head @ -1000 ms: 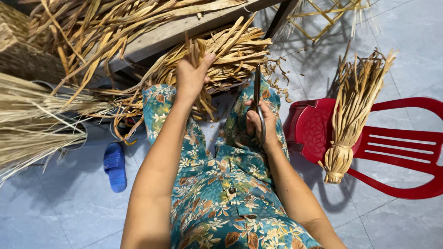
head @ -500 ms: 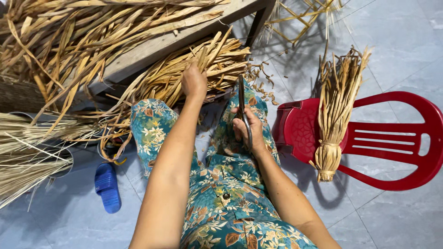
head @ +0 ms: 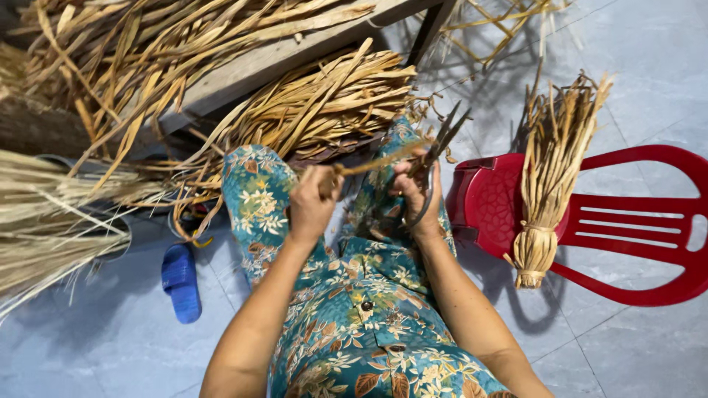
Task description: The person sits on the floor and trims dried palm leaf strips with scissors, cutting off ends and unwanted parts. They sort the trimmed strips, set finished pieces aside, and gather more leaves from a pile on a low wooden bench to continue trimming.
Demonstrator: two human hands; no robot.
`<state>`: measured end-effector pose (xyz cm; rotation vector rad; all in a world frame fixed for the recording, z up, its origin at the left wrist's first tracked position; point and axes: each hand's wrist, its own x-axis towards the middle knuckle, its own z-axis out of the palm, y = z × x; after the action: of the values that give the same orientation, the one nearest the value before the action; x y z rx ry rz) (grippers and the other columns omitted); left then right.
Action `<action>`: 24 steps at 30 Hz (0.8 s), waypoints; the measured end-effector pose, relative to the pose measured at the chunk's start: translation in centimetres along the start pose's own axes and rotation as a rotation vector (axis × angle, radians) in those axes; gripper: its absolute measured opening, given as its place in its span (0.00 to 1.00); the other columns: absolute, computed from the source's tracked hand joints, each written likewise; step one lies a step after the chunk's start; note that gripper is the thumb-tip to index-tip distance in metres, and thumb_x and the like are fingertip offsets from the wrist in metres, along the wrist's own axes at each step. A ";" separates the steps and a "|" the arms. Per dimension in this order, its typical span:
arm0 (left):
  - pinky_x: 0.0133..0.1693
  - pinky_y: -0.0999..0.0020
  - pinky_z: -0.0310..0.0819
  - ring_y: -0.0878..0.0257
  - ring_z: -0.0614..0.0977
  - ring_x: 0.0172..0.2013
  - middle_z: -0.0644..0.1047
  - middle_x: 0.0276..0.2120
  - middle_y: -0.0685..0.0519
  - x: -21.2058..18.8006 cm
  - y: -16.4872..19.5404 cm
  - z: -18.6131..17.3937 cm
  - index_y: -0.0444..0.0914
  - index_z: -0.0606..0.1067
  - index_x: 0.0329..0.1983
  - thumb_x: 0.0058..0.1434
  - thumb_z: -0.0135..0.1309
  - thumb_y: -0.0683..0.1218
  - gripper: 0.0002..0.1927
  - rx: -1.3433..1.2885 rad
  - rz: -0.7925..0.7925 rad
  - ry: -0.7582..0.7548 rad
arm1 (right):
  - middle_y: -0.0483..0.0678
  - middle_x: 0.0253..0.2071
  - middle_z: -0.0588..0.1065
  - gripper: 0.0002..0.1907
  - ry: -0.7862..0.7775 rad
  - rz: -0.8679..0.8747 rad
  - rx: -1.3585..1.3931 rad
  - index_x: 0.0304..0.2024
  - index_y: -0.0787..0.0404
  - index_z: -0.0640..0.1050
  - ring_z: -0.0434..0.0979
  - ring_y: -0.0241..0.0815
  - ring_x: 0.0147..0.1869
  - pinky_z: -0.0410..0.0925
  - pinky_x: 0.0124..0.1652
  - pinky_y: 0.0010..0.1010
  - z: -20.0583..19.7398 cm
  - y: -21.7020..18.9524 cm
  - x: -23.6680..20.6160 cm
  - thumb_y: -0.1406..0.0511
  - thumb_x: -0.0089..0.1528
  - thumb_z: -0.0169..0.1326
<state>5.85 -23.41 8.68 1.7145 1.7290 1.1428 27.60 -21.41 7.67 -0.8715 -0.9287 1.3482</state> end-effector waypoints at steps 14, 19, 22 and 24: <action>0.40 0.69 0.81 0.63 0.86 0.40 0.82 0.45 0.52 -0.9 8.5 -4.3 0.42 0.78 0.52 0.65 0.61 0.38 0.13 -0.297 0.108 -0.020 | 0.49 0.46 0.79 0.29 -0.074 0.055 -0.231 0.63 0.63 0.68 0.79 0.34 0.43 0.75 0.39 0.24 4.0 -8.5 -0.7 0.72 0.62 0.63; 0.45 0.71 0.82 0.67 0.83 0.45 0.81 0.48 0.55 0.7 11.1 -5.4 0.38 0.77 0.58 0.68 0.60 0.43 0.16 -0.664 0.048 -0.255 | 0.47 0.54 0.78 0.30 -0.150 -0.015 -0.217 0.63 0.63 0.69 0.80 0.33 0.50 0.77 0.43 0.25 5.3 -10.0 -1.4 0.72 0.62 0.66; 0.36 0.74 0.75 0.70 0.77 0.35 0.80 0.41 0.56 0.9 11.4 -5.4 0.37 0.78 0.58 0.68 0.59 0.45 0.16 -0.837 -0.241 -0.388 | 0.48 0.47 0.80 0.31 -0.163 0.025 -0.230 0.63 0.62 0.69 0.80 0.33 0.46 0.75 0.43 0.23 5.3 -10.6 -1.3 0.71 0.61 0.67; 0.31 0.75 0.74 0.71 0.75 0.30 0.78 0.39 0.56 0.9 11.2 -5.0 0.36 0.79 0.56 0.66 0.59 0.46 0.17 -0.851 -0.320 -0.405 | 0.46 0.48 0.79 0.32 -0.179 0.001 -0.302 0.63 0.62 0.70 0.78 0.31 0.45 0.73 0.42 0.21 5.3 -10.6 -1.3 0.72 0.59 0.68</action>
<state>8.37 -25.05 20.62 1.0026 0.9900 1.0615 26.98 -23.18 19.46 -0.9896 -1.2949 1.3223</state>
